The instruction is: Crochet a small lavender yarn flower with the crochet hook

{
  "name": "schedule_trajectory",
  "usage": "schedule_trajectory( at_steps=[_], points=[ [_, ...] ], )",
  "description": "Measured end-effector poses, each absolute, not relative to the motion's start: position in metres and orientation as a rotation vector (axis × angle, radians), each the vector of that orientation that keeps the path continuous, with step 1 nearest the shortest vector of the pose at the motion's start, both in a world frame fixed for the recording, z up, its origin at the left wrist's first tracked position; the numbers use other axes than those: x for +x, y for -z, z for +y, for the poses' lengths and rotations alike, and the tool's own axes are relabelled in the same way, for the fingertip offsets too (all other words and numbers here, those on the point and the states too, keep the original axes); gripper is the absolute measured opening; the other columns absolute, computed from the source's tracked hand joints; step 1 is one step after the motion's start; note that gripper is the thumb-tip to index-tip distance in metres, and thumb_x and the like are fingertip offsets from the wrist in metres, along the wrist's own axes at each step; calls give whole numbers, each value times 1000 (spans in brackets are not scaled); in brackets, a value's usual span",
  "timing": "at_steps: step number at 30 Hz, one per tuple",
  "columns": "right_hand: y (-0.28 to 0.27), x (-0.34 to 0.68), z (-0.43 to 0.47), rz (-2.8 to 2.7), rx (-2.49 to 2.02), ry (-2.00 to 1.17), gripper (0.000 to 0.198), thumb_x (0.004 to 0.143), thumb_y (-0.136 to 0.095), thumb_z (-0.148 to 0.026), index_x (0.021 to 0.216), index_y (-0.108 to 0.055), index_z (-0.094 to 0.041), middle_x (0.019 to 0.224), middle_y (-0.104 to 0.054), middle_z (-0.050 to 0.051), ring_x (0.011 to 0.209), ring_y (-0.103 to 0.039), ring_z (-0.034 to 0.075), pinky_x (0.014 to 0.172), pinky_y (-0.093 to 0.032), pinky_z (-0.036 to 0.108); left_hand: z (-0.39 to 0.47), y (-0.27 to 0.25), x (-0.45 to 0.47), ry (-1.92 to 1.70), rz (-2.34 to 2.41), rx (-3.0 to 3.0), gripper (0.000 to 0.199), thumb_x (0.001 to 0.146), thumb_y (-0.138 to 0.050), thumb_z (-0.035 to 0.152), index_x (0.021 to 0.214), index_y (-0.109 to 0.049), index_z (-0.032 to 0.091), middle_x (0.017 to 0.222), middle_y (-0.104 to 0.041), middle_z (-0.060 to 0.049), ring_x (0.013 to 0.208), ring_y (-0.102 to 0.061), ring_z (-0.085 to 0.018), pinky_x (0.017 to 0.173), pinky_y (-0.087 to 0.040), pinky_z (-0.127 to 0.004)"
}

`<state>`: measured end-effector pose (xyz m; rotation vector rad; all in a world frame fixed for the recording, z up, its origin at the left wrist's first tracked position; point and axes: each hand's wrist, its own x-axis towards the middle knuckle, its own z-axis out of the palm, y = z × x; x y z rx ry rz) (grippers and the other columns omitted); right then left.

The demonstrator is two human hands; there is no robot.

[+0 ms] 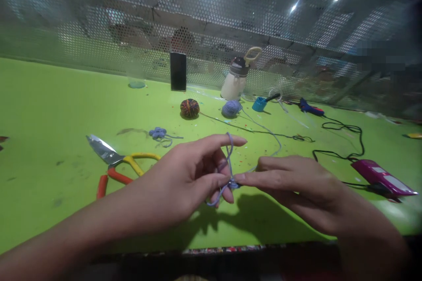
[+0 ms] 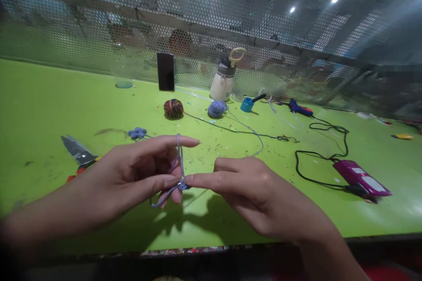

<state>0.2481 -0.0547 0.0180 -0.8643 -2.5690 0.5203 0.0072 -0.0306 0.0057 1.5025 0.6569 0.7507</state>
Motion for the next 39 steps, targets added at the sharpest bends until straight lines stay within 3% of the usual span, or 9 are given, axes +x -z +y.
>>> schedule_trajectory(
  at_steps=[6,10,14,20,23,29,35,39],
  points=[
    [-20,243,-68,-2579,-938,-331,54,90,-44,-6,138,-53,-29,74,-55,3,61,-51,16,53,-35,27,-23,-3,8,-667,575,1315,47,87,-63,17,133,-54,16,72,-66,-2,60,-59,-12,57,-47,-25],
    [-11,243,-72,-2454,-927,-390,56,90,-46,-5,140,-51,-30,75,-51,2,64,-51,16,55,-36,27,-20,1,6,-661,533,1201,48,87,-67,18,134,-54,18,75,-68,-1,65,-60,-11,62,-46,-23],
    [5,240,-72,-2289,-944,-426,56,91,-49,-5,138,-53,-35,81,-57,3,72,-57,17,60,-41,29,-22,-1,6,-714,520,1111,54,82,-72,17,133,-55,20,88,-68,-3,79,-65,-15,68,-47,-26],
    [28,223,-68,-1966,-917,-512,57,88,-53,-2,129,-60,-40,77,-62,0,64,-55,16,56,-42,29,-27,0,12,-816,573,933,62,74,-78,12,132,-56,21,88,-65,0,83,-61,-13,83,-46,-29],
    [35,213,-66,-1849,-935,-571,59,88,-55,-1,126,-61,-46,82,-67,-1,61,-52,14,52,-42,26,-29,3,14,-886,586,887,55,75,-78,10,126,-61,22,84,-65,3,79,-59,-9,81,-45,-24],
    [47,207,-65,-1724,-865,-637,52,87,-57,-3,123,-66,-39,85,-69,1,56,-49,12,46,-39,24,-29,7,14,-964,558,909,53,76,-76,7,123,-61,24,82,-64,5,81,-60,-6,79,-46,-18],
    [60,206,-65,-1565,-843,-861,42,91,-57,-12,124,-65,-36,84,-66,2,54,-46,10,45,-36,23,-31,1,18,-1058,651,1059,49,73,-71,3,118,-60,20,74,-60,7,74,-58,-6,74,-47,-18],
    [62,208,-64,-1626,-844,-812,43,90,-58,-10,125,-65,-35,84,-66,2,57,-47,11,47,-37,24,-33,-2,20,-1052,760,1215,51,73,-65,3,120,-59,21,74,-58,6,74,-58,-9,73,-48,-22]
  ],
)
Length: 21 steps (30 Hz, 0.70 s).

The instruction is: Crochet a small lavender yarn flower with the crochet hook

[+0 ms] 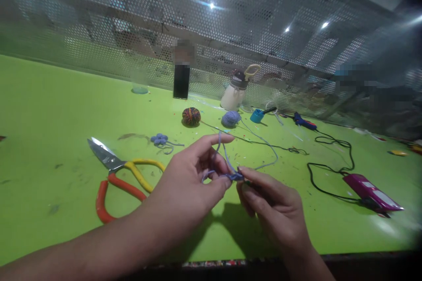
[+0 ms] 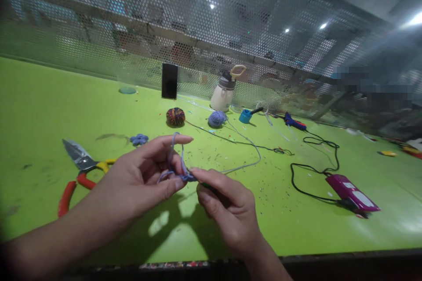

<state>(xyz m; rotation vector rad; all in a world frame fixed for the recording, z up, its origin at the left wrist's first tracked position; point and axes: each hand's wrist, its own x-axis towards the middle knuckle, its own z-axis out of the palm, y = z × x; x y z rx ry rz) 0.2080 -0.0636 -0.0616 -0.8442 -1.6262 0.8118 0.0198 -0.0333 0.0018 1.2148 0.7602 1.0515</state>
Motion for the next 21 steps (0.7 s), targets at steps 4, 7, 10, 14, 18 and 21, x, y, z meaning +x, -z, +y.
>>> schedule_trajectory(
  at_steps=[4,7,10,14,18,21],
  points=[
    [58,210,-63,-1723,-838,-685,50,88,-56,-4,124,-65,-37,84,-65,0,59,-48,11,49,-37,24,-32,-2,20,-1037,849,1322,53,72,-63,6,122,-57,22,76,-60,5,72,-58,-11,68,-47,-24],
    [53,210,-62,-1799,-802,-597,53,87,-53,0,125,-64,-35,84,-63,1,63,-51,12,52,-38,25,-30,-4,21,-1023,888,1356,53,70,-64,6,121,-58,19,74,-60,4,70,-58,-11,65,-47,-24],
    [48,211,-60,-1886,-784,-541,55,87,-50,3,128,-63,-31,79,-59,1,66,-53,13,54,-39,27,-31,-5,20,-1019,889,1392,52,71,-62,5,122,-59,19,74,-60,4,71,-58,-12,68,-48,-25],
    [46,217,-60,-1965,-755,-520,57,86,-47,5,132,-60,-26,80,-57,3,67,-52,14,54,-37,27,-34,-4,18,-1015,898,1467,59,74,-61,7,130,-57,26,77,-61,4,74,-59,-12,72,-48,-26],
    [49,221,-61,-1982,-752,-506,58,85,-50,6,133,-60,-24,82,-58,4,69,-55,16,55,-38,29,-34,-6,15,-976,883,1486,61,74,-61,8,133,-56,24,77,-62,4,72,-58,-12,72,-48,-26],
    [48,220,-62,-1969,-764,-492,57,85,-51,5,131,-61,-26,81,-61,4,72,-58,17,57,-40,30,-30,-9,14,-929,844,1463,58,73,-62,9,131,-57,17,76,-62,4,70,-57,-12,71,-47,-26]
  ],
)
